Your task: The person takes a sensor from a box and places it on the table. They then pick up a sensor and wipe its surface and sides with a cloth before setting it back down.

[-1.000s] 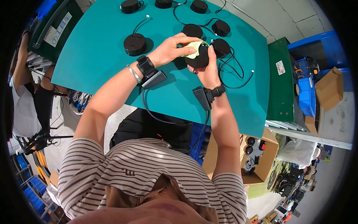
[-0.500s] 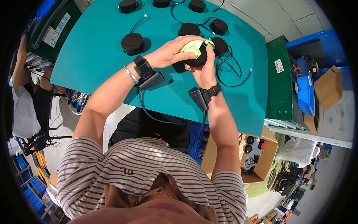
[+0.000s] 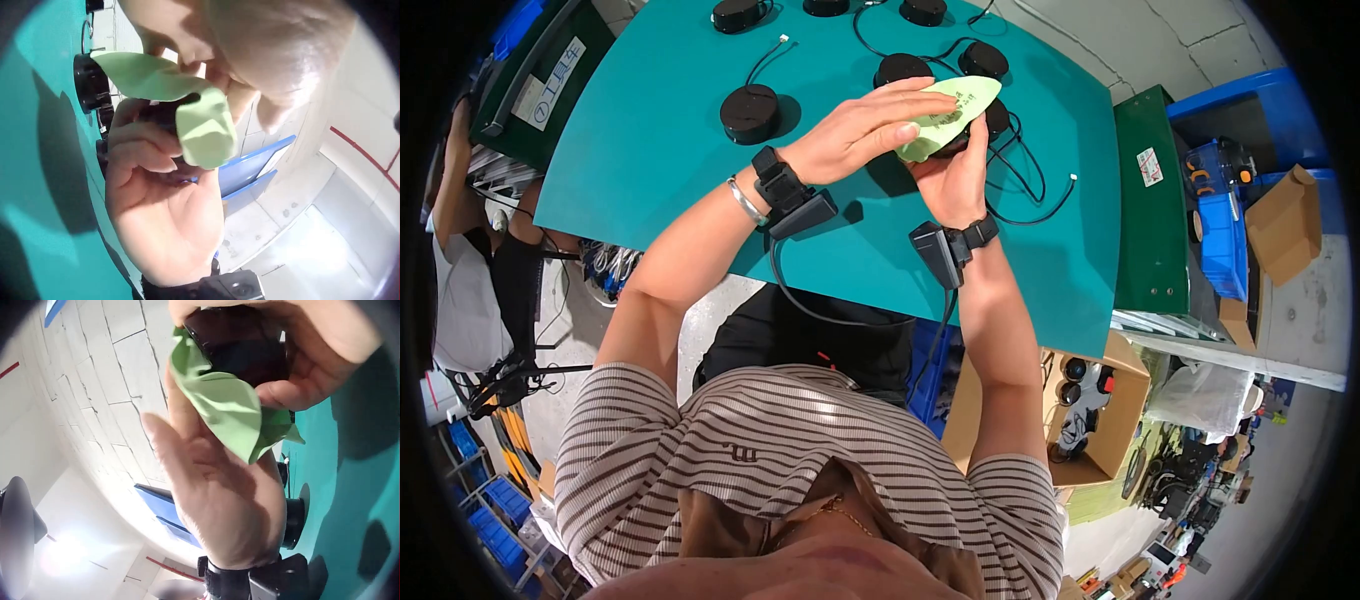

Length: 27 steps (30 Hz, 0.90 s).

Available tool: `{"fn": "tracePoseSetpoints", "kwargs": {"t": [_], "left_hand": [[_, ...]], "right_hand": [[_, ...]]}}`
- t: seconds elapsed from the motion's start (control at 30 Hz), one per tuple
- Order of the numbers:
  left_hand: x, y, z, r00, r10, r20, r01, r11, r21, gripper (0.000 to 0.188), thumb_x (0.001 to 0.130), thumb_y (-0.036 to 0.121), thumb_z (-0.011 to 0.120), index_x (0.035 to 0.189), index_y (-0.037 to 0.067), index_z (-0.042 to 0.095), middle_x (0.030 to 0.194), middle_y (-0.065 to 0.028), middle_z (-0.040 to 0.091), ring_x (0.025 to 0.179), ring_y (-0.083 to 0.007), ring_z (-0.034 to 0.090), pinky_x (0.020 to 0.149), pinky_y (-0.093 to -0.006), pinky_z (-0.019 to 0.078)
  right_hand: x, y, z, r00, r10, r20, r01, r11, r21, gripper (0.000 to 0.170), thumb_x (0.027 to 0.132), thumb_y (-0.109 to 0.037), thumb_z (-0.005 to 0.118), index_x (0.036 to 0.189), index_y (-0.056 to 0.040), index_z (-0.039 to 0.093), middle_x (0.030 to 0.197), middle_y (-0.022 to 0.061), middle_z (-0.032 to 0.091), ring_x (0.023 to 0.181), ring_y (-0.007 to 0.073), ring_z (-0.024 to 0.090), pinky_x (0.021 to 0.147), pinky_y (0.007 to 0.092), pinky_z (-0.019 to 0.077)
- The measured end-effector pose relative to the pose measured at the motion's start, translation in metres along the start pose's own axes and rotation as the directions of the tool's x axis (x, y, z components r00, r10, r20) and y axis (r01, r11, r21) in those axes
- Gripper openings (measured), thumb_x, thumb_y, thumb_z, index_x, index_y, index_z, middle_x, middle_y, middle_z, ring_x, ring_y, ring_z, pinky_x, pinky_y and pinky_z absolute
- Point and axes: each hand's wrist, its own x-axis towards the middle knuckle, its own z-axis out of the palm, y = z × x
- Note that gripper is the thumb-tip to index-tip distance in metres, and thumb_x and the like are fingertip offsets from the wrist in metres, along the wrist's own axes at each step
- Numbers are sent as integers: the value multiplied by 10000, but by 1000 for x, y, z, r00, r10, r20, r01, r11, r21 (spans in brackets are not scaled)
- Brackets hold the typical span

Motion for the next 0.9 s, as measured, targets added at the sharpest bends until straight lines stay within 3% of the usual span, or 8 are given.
{"fn": "tracePoseSetpoints", "kwargs": {"t": [0.13,0.2,0.23,0.4,0.6,0.7,0.83,0.9], "left_hand": [[4,-1,0,998,-51,39,53,996,-68,406,918,224,585,1318,159,554,1419,-57,470,1296,-298,426,1065,-410,368],[2,-1,1,1000,-5,-14,6,994,108,437,870,225,639,1298,170,573,1408,-38,478,1274,-286,427,1066,-410,366],[1,-3,1,1000,-5,-15,6,994,109,437,870,225,639,1298,170,573,1408,-38,478,1274,-286,427,1066,-410,366],[0,-2,4,999,49,-14,-39,911,411,509,784,259,719,1263,171,571,1316,-27,518,1229,-240,451,1038,-428,348],[5,5,12,1000,-11,-28,24,829,558,420,817,295,649,1193,139,545,1209,-10,550,1197,-219,474,990,-435,355],[6,9,14,999,-21,-45,43,825,564,364,839,284,598,1160,122,536,1196,-27,552,1177,-227,494,975,-445,357],[5,7,15,992,-45,-120,101,850,516,356,850,275,584,1152,96,526,1177,-66,552,1118,-272,524,935,-441,396],[3,3,15,962,-198,-190,256,897,360,368,860,297,586,1149,78,520,1160,-99,548,1057,-311,540,883,-429,436]], "right_hand": [[3,8,-6,998,-55,26,56,998,-27,549,1002,-530,228,1356,-153,411,1342,41,469,1226,219,486,995,405,432],[1,10,-5,997,-54,60,58,997,-58,598,998,-561,186,1392,-152,374,1378,53,443,1262,226,467,1017,406,428],[3,10,-7,993,-65,101,80,985,-153,637,992,-585,144,1418,-155,342,1397,62,427,1288,232,448,1032,405,425],[2,12,-8,995,-1,101,22,978,-209,656,986,-601,136,1416,-149,340,1387,76,429,1282,229,453,1023,402,434],[-2,20,-5,994,-68,89,94,934,-344,683,982,-614,152,1404,-107,330,1349,82,463,1257,215,474,1009,371,439],[-5,21,-7,985,-122,119,164,869,-466,691,981,-617,168,1404,-96,331,1324,76,489,1244,192,480,1011,351,413],[1,32,-23,977,-118,175,190,855,-483,665,1000,-581,187,1418,-73,286,1307,79,464,1243,179,437,1019,314,360],[2,37,-27,965,-190,179,258,801,-540,661,1004,-564,240,1442,-68,248,1361,97,416,1296,202,379,1059,325,311]]}}
